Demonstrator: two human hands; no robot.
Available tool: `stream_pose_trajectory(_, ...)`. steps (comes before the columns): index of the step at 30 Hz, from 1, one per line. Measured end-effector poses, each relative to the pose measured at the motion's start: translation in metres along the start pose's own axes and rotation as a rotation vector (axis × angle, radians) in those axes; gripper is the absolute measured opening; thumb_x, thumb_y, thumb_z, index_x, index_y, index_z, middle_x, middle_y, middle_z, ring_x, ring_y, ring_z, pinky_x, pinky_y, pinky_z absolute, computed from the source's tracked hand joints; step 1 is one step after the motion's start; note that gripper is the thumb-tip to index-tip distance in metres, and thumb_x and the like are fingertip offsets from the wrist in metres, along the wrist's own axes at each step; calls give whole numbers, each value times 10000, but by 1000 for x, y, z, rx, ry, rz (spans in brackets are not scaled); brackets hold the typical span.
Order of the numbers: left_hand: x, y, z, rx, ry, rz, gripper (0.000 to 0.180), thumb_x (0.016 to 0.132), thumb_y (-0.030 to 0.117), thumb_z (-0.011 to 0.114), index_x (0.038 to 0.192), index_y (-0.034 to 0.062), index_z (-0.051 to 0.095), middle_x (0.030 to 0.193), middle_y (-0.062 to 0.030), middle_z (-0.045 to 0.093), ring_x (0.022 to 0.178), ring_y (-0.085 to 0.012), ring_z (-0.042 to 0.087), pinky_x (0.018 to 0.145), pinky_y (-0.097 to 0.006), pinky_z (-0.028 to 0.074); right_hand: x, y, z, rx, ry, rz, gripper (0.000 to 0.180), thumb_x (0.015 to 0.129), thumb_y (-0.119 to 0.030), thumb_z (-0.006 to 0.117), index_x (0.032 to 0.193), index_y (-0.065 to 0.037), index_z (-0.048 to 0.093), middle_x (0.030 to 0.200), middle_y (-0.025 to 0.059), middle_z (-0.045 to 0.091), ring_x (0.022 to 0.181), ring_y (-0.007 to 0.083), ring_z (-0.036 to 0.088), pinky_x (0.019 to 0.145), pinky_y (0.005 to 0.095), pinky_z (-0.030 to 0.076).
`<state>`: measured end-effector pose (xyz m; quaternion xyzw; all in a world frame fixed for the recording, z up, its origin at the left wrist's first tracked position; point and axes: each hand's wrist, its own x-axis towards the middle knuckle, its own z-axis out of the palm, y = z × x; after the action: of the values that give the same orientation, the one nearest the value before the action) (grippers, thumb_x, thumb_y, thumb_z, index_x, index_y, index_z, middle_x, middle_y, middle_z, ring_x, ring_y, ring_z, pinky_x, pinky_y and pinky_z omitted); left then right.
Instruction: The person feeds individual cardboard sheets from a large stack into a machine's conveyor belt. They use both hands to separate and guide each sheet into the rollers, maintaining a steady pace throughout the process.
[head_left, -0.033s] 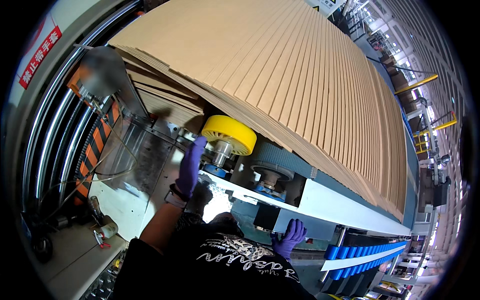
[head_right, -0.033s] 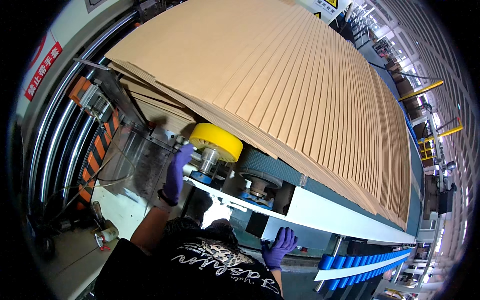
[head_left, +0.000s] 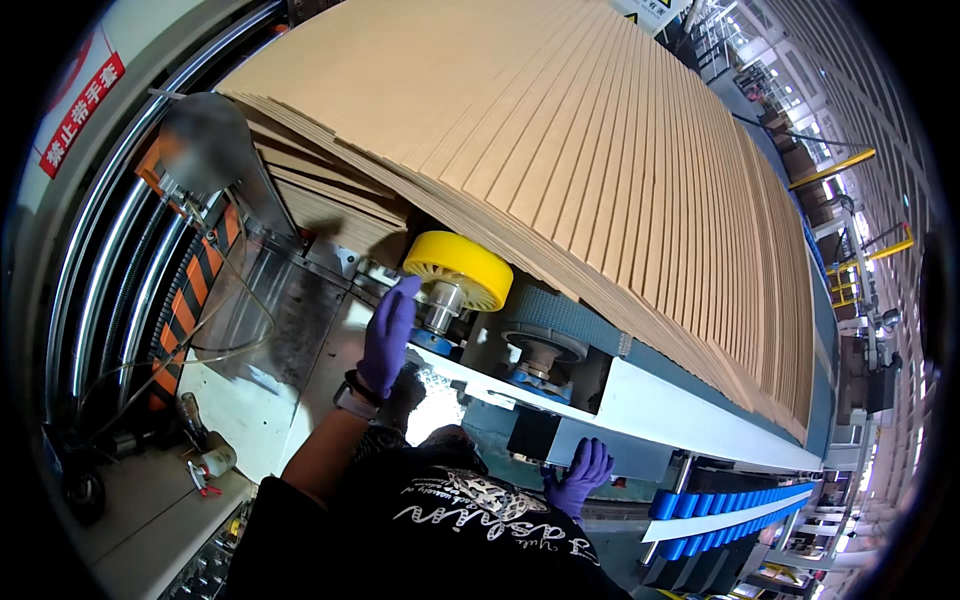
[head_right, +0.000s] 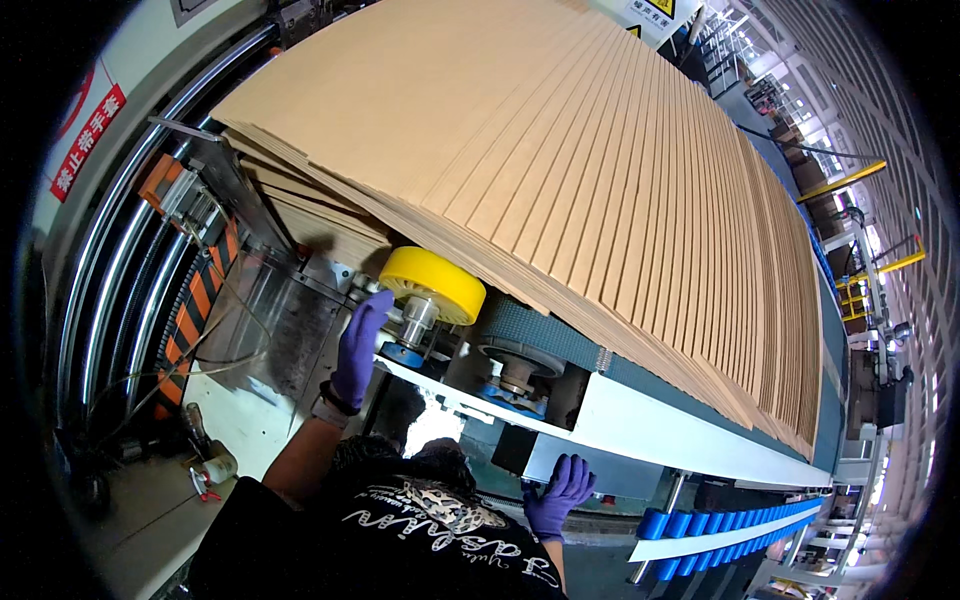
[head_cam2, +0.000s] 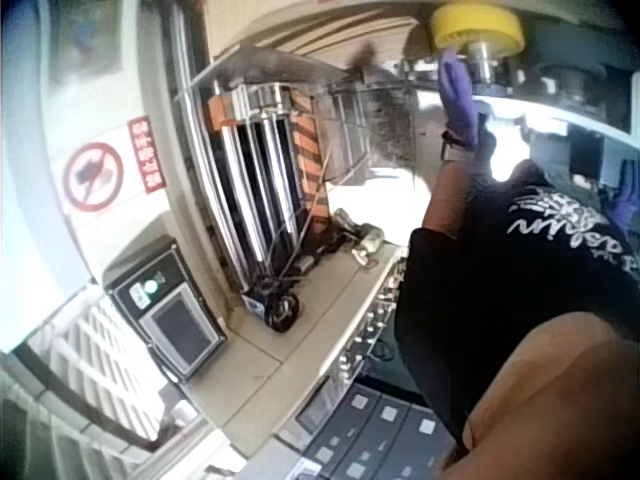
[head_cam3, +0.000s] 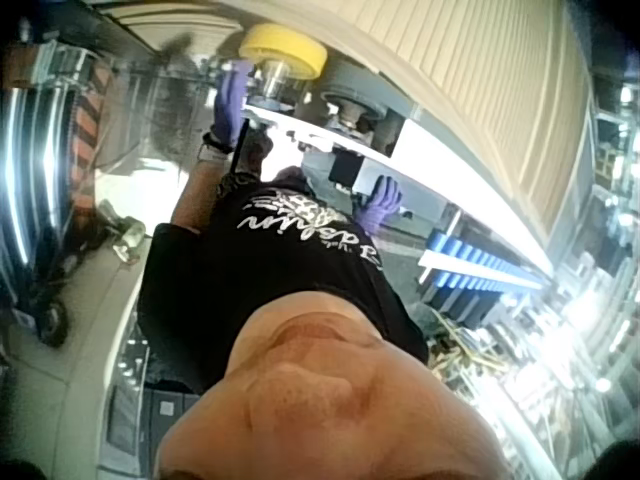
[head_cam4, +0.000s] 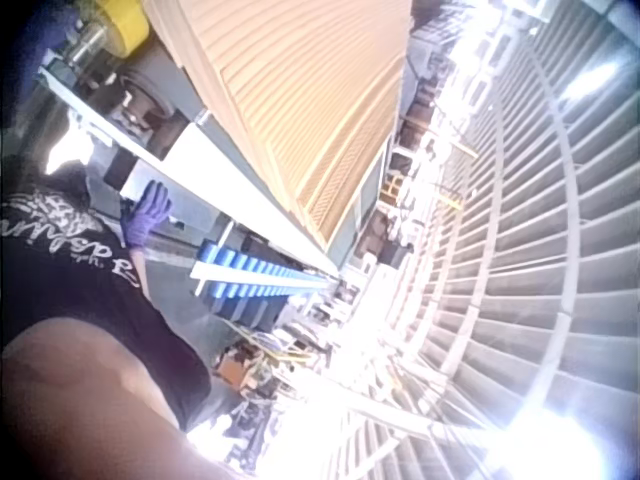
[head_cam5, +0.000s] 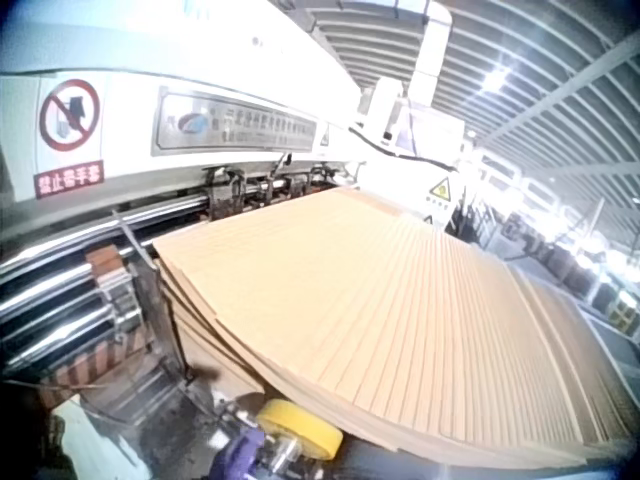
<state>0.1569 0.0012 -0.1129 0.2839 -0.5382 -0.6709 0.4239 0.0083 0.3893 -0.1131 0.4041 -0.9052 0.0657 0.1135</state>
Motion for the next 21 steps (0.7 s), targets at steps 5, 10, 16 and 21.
stream_pose_trajectory(5, -5, 7, 1, 7, 12, -48, 383, 990, 123, 501, 1336, -36, 471, 1311, -137, 533, 1178, -199, 522, 1017, -312, 406, 3, 0, -2, 16, 2, -10, 1017, 600, -353, 810, 1455, -105, 319, 1466, 165, 342, 1391, 350, 267, 1153, 585, 122)
stream_pose_trajectory(10, -1, -17, -6, -36, -15, 31, 361, 986, 76, 471, 1327, -44, 476, 1294, -134, 540, 1185, -195, 515, 1023, -312, 398, 3, -2, -1, -4, 13, -1, 985, 627, -400, 779, 1452, -92, 338, 1456, 169, 361, 1380, 347, 291, 1143, 577, 146)
stream_pose_trajectory(16, -4, -16, -3, -103, -5, 39, 331, 982, 43, 448, 1296, -49, 500, 1281, -140, 550, 1189, -201, 516, 1034, -320, 391, 1, 1, 0, 20, 21, -1, 1033, 581, -349, 819, 1458, -117, 325, 1472, 159, 341, 1390, 351, 270, 1156, 579, 108)
stream_pose_trajectory(21, -3, -22, -2, -116, 30, 79, 302, 980, 21, 456, 1265, -48, 524, 1245, -137, 575, 1145, -199, 547, 1007, -316, 419, -1, 2, 2, 5, 16, -1, 1045, 574, -350, 821, 1463, -117, 322, 1474, 153, 342, 1392, 349, 268, 1156, 575, 108)
